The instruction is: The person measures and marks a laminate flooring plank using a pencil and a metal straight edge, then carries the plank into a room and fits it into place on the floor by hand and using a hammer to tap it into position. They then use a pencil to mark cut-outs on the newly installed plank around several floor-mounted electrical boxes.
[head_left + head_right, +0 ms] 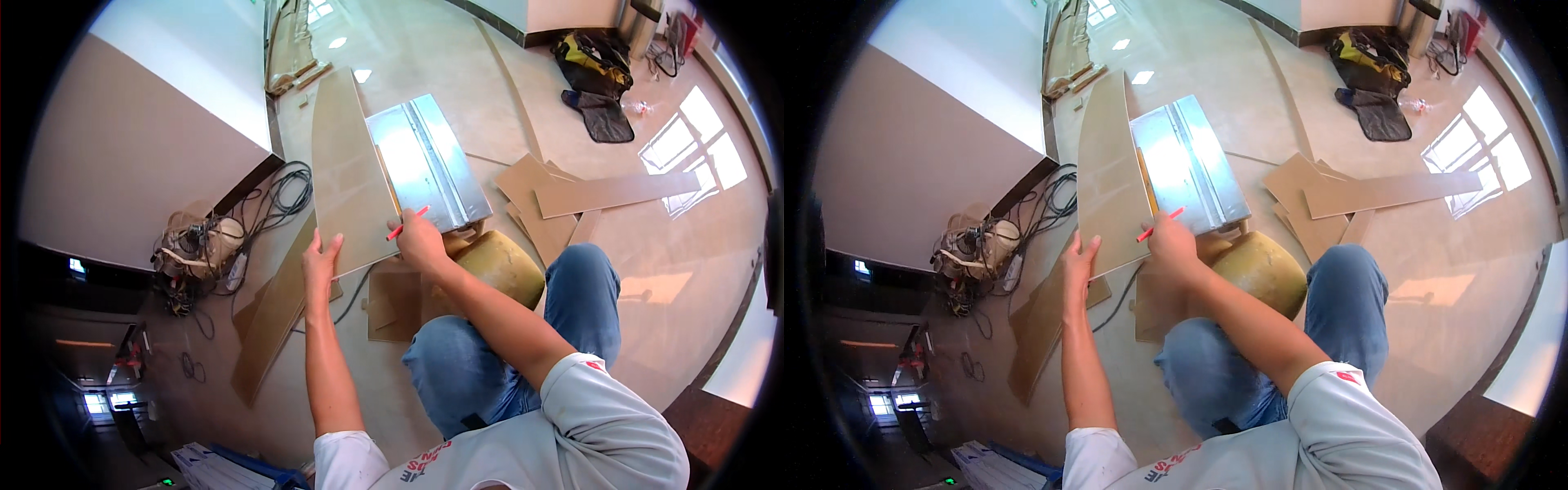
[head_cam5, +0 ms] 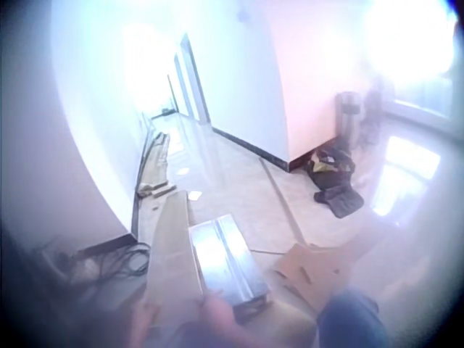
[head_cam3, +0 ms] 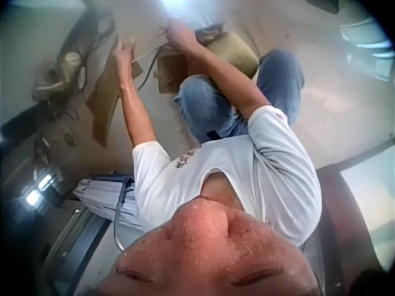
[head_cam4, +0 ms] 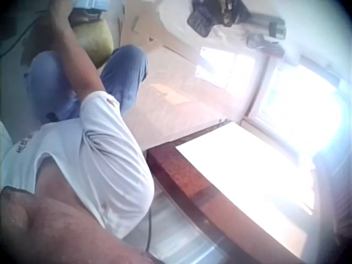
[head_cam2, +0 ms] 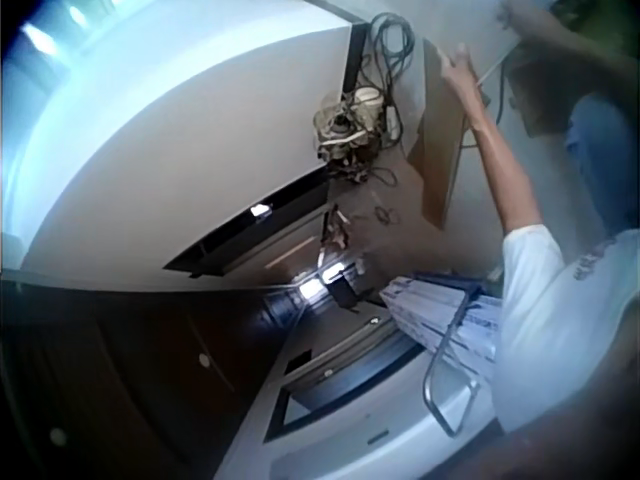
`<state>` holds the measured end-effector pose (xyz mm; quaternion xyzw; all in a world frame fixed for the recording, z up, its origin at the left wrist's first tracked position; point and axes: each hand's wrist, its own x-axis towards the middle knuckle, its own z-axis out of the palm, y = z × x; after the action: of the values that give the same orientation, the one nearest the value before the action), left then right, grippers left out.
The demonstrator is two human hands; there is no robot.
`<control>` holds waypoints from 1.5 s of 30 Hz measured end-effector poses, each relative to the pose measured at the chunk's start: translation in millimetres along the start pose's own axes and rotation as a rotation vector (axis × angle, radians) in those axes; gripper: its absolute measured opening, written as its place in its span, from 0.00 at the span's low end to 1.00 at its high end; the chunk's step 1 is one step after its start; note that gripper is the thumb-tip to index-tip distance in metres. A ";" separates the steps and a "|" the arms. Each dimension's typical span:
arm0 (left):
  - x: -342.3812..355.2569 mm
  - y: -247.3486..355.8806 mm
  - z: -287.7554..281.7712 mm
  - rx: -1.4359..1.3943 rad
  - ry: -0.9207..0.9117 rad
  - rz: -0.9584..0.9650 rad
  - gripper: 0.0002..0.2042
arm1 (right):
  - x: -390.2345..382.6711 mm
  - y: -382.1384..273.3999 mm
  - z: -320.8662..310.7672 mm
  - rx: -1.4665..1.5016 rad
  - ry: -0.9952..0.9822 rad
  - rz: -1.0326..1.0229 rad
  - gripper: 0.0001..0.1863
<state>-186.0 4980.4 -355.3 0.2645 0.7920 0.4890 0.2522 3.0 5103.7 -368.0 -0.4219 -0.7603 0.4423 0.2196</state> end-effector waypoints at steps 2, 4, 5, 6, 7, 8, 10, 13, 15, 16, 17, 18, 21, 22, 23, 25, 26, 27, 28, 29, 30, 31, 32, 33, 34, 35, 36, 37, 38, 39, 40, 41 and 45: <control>0.1 -5.2 -0.2 0.000 0.006 0.008 0.39 | -1.2 2.4 2.6 0.006 0.004 -0.001 0.09; -3.0 -4.8 6.8 0.017 0.009 -0.053 0.39 | -1.1 7.4 2.8 0.007 0.011 0.002 0.10; -3.3 -5.4 7.6 0.014 0.011 -0.054 0.39 | -0.7 9.0 3.1 -0.011 -0.006 0.027 0.12; -3.4 -5.9 8.5 0.023 0.008 -0.053 0.40 | -0.5 10.2 3.2 -0.029 -0.022 0.052 0.13; -3.1 -6.3 9.2 0.032 0.004 -0.052 0.40 | -0.4 12.1 4.6 -0.032 -0.022 0.051 0.13; -1.4 -10.0 7.2 0.032 0.008 -0.052 0.40 | -1.1 11.5 6.8 -0.037 -0.011 0.041 0.15; 2.8 -17.0 4.0 0.063 0.018 0.011 0.41 | -1.3 10.7 10.5 -0.042 0.000 0.029 0.16; 2.5 -7.8 12.0 0.087 -0.013 -0.049 0.41 | 1.6 13.7 7.1 -0.081 -0.016 0.083 0.18; 5.6 -11.2 9.4 0.092 -0.009 -0.033 0.41 | 2.8 12.9 9.7 -0.073 0.010 0.076 0.18; 7.4 -12.8 8.2 0.097 -0.005 -0.016 0.41 | 3.3 12.5 10.9 -0.074 0.010 0.076 0.18; 9.0 -15.9 7.0 0.097 -0.006 -0.018 0.41 | 3.4 11.4 12.3 -0.107 0.004 0.070 0.15; 10.6 -19.0 5.7 0.093 0.001 0.001 0.41 | 3.3 10.4 13.2 -0.140 -0.002 0.063 0.13; 12.4 -23.6 4.5 0.118 0.002 0.019 0.41 | 0.7 8.4 11.7 -0.130 0.005 0.054 0.13; 12.0 -24.4 3.9 0.147 -0.005 0.022 0.40 | 0.3 7.2 11.8 -0.130 0.001 0.055 0.13; 11.5 -24.4 5.2 0.145 -0.005 0.020 0.40 | 1.1 8.1 11.3 -0.148 -0.006 0.072 0.13; 9.9 -24.7 7.1 0.081 -0.019 0.011 0.41 | 1.7 9.2 11.6 -0.167 -0.015 0.088 0.14; 8.4 -22.1 8.8 0.079 -0.021 0.009 0.41 | 2.2 11.0 12.3 -0.191 -0.003 0.064 0.14; 6.8 -19.5 10.1 0.076 -0.017 -0.002 0.41 | 2.6 13.1 12.8 -0.214 0.009 0.040 0.15; 5.6 -16.9 11.8 0.074 -0.013 -0.013 0.41 | 2.8 15.6 12.9 -0.217 0.009 0.043 0.15; 5.4 -16.9 9.9 0.076 -0.011 -0.015 0.41 | 2.1 15.3 14.1 -0.210 0.017 0.019 0.16; 5.6 -16.9 8.1 0.089 -0.012 -0.014 0.41 | 1.6 15.2 15.1 -0.203 0.026 -0.004 0.16; 5.6 -17.1 6.9 0.103 -0.014 -0.013 0.41 | 1.5 15.3 16.0 -0.201 0.024 -0.004 0.16; 5.1 -16.0 7.7 0.104 -0.015 -0.014 0.41 | 2.3 16.4 16.1 -0.211 0.021 -0.002 0.17; 4.4 -15.1 8.8 0.102 -0.019 -0.010 0.41 | 2.9 17.7 16.2 -0.220 0.018 -0.001 0.17; 4.0 -14.2 10.0 0.100 -0.023 -0.005 0.41 | 3.4 19.2 16.1 -0.221 0.018 0.002 0.17; 5.5 -17.3 7.9 0.103 -0.021 -0.006 0.41 | 3.1 18.2 17.0 -0.219 0.010 0.000 0.17; 7.4 -20.3 5.7 0.099 -0.026 -0.001 0.41 | 2.7 17.3 17.9 -0.217 0.002 -0.001 0.17; 8.9 -23.5 3.4 0.096 -0.030 0.004 0.41 | 2.3 16.4 18.8 -0.213 0.001 -0.001 0.17; 9.5 -24.0 4.4 0.095 -0.032 0.002 0.41 | 2.6 18.4 19.0 -0.217 0.004 -0.015 0.17; 9.9 -24.5 5.1 0.104 -0.026 -0.017 0.42 | 2.8 20.2 19.5 -0.220 0.007 -0.030 0.17; 10.2 -25.1 5.7 0.114 -0.019 -0.035 0.42 | 3.0 21.8 20.3 -0.221 0.006 -0.028 0.17; 10.6 -25.4 5.7 0.114 -0.020 -0.036 0.42 | 3.4 22.5 20.9 -0.222 0.019 -0.049 0.18; 9.9 -24.5 5.9 0.135 -0.013 -0.030 0.42 | 4.4 24.7 21.2 -0.229 0.008 -0.047 0.18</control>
<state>-193.6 4981.5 -381.3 0.2723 0.8255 0.4288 0.2459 -3.3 5103.3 -400.3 -0.4280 -0.8147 0.3456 0.1835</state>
